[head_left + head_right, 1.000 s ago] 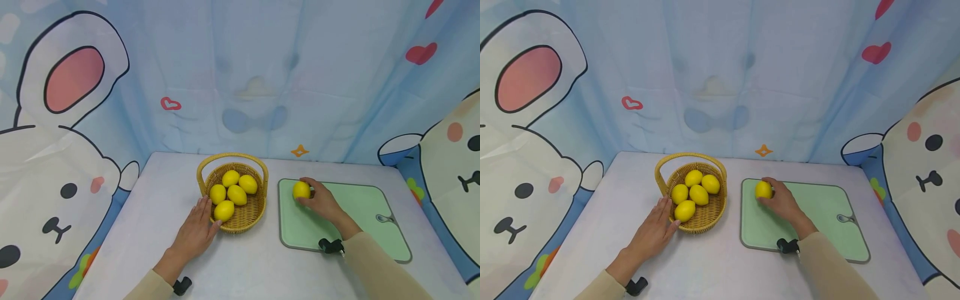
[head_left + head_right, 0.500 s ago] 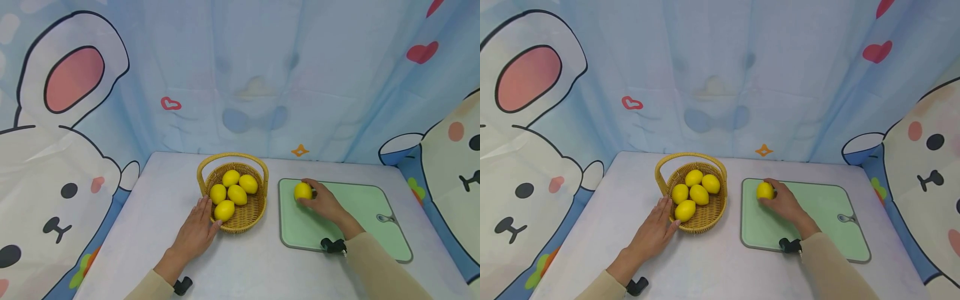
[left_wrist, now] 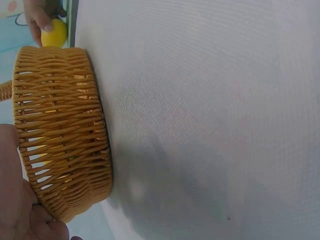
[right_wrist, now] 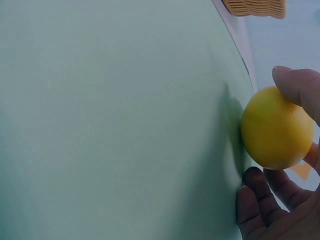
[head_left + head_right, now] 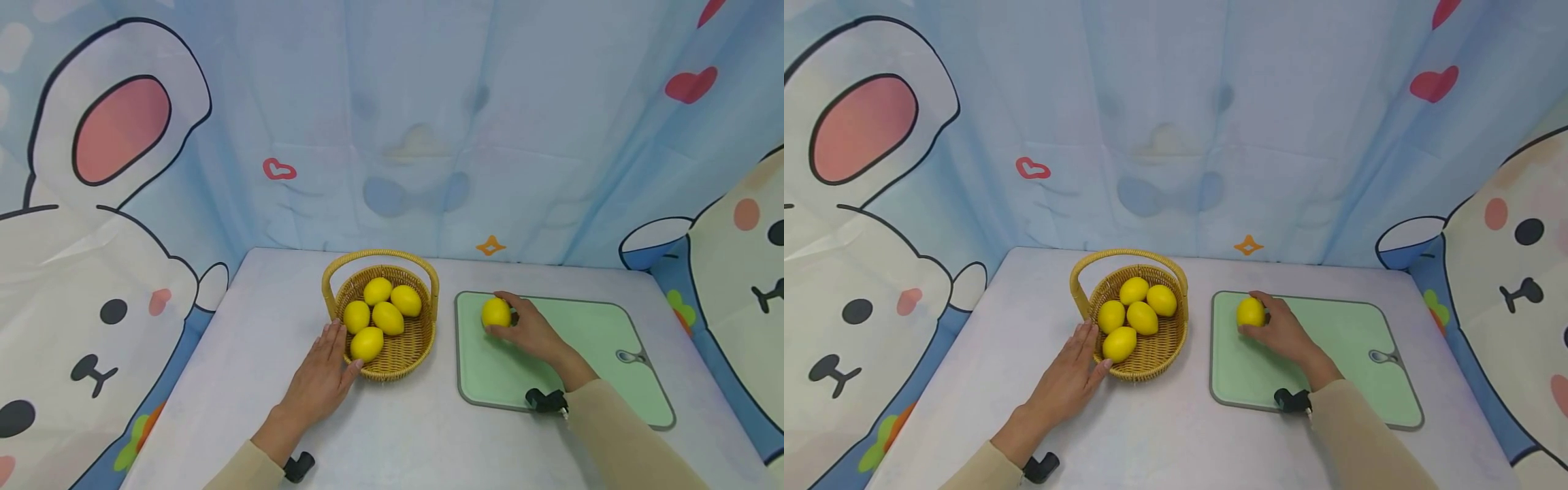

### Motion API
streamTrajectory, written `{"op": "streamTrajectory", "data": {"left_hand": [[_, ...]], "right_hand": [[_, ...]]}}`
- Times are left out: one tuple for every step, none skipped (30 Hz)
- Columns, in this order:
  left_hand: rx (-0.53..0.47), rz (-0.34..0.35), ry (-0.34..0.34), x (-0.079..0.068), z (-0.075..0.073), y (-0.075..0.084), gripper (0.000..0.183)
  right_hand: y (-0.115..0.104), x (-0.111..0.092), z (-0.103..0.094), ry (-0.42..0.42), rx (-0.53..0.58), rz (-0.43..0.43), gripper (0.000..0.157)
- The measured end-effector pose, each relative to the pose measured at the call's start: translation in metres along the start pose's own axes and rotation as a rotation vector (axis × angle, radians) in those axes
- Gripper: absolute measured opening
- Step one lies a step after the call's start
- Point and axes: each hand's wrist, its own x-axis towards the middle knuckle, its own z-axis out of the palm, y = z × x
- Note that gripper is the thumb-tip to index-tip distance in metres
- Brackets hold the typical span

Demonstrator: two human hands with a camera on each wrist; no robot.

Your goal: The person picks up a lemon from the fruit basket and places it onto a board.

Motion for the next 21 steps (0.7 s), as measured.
{"op": "streamTrajectory", "data": {"left_hand": [[-0.003, 0.002, 0.004, 0.0000, 0.0003, -0.0002, 0.079], [-0.003, 0.001, 0.002, 0.0000, 0.0001, -0.0001, 0.079], [0.000, -0.002, -0.004, 0.0000, -0.0003, 0.0001, 0.080], [-0.003, 0.000, -0.002, -0.0001, -0.0003, 0.0000, 0.079], [-0.005, 0.000, -0.003, 0.0000, -0.0006, 0.0001, 0.079], [-0.006, -0.001, -0.004, 0.0001, -0.0006, 0.0000, 0.079], [-0.007, -0.001, -0.004, 0.0003, -0.0007, 0.0001, 0.079], [-0.003, -0.004, -0.009, 0.0006, -0.0012, 0.0002, 0.079], [-0.004, -0.003, -0.006, 0.0009, -0.0011, 0.0002, 0.079], [-0.004, -0.003, -0.005, 0.0011, -0.0010, 0.0001, 0.079], [-0.001, -0.005, -0.007, 0.0014, -0.0011, 0.0002, 0.080], [-0.001, -0.005, -0.006, 0.0015, -0.0009, 0.0002, 0.080], [-0.001, -0.004, -0.005, 0.0016, -0.0007, 0.0002, 0.080], [0.000, -0.005, -0.006, 0.0016, -0.0005, 0.0001, 0.080], [0.000, -0.004, -0.006, 0.0016, -0.0003, 0.0001, 0.080], [0.001, -0.005, -0.009, 0.0016, -0.0002, 0.0000, 0.080], [0.001, -0.005, -0.009, 0.0015, -0.0001, 0.0001, 0.080], [0.001, -0.006, -0.010, 0.0016, -0.0002, 0.0002, 0.080], [0.001, -0.007, -0.011, 0.0016, -0.0003, 0.0003, 0.080], [0.000, -0.008, -0.013, 0.0015, -0.0006, 0.0004, 0.080], [-0.001, -0.009, -0.013, 0.0015, -0.0008, 0.0006, 0.080]], "right_hand": [[0.0002, 0.0001, -0.0001, 0.001, 0.003, 0.001, 0.083], [0.0006, 0.0002, 0.0000, 0.002, 0.003, 0.001, 0.084], [0.0012, 0.0004, -0.0001, 0.003, 0.004, 0.002, 0.084], [0.0018, 0.0005, 0.0000, 0.004, 0.006, 0.004, 0.084], [0.0024, 0.0005, 0.0001, 0.005, 0.006, 0.004, 0.085], [0.0033, 0.0006, 0.0003, 0.008, 0.001, 0.007, 0.085], [0.0043, 0.0007, 0.0005, 0.011, -0.002, 0.009, 0.086], [0.0051, 0.0008, 0.0006, 0.013, -0.005, 0.010, 0.086], [0.0058, 0.0008, 0.0008, 0.014, -0.005, 0.010, 0.086], [0.0065, 0.0008, 0.0009, 0.015, -0.007, 0.010, 0.087], [0.0067, 0.0007, 0.0011, 0.017, -0.008, 0.011, 0.087], [0.0068, 0.0007, 0.0011, 0.019, -0.006, 0.012, 0.087], [0.0069, 0.0008, 0.0011, 0.020, -0.004, 0.010, 0.087], [0.0065, 0.0007, 0.0011, 0.020, -0.004, 0.007, 0.087], [0.0062, 0.0007, 0.0009, 0.020, -0.002, 0.004, 0.087], [0.0058, 0.0008, 0.0008, 0.022, 0.000, 0.002, 0.087], [0.0053, 0.0008, 0.0006, 0.024, 0.001, 0.000, 0.086], [0.0052, 0.0010, 0.0004, 0.026, 0.001, -0.004, 0.086], [0.0049, 0.0009, 0.0001, 0.027, 0.000, -0.006, 0.086], [0.0043, 0.0008, -0.0002, 0.027, 0.002, -0.008, 0.086], [0.0044, 0.0008, -0.0005, 0.028, 0.002, -0.007, 0.086]]}}
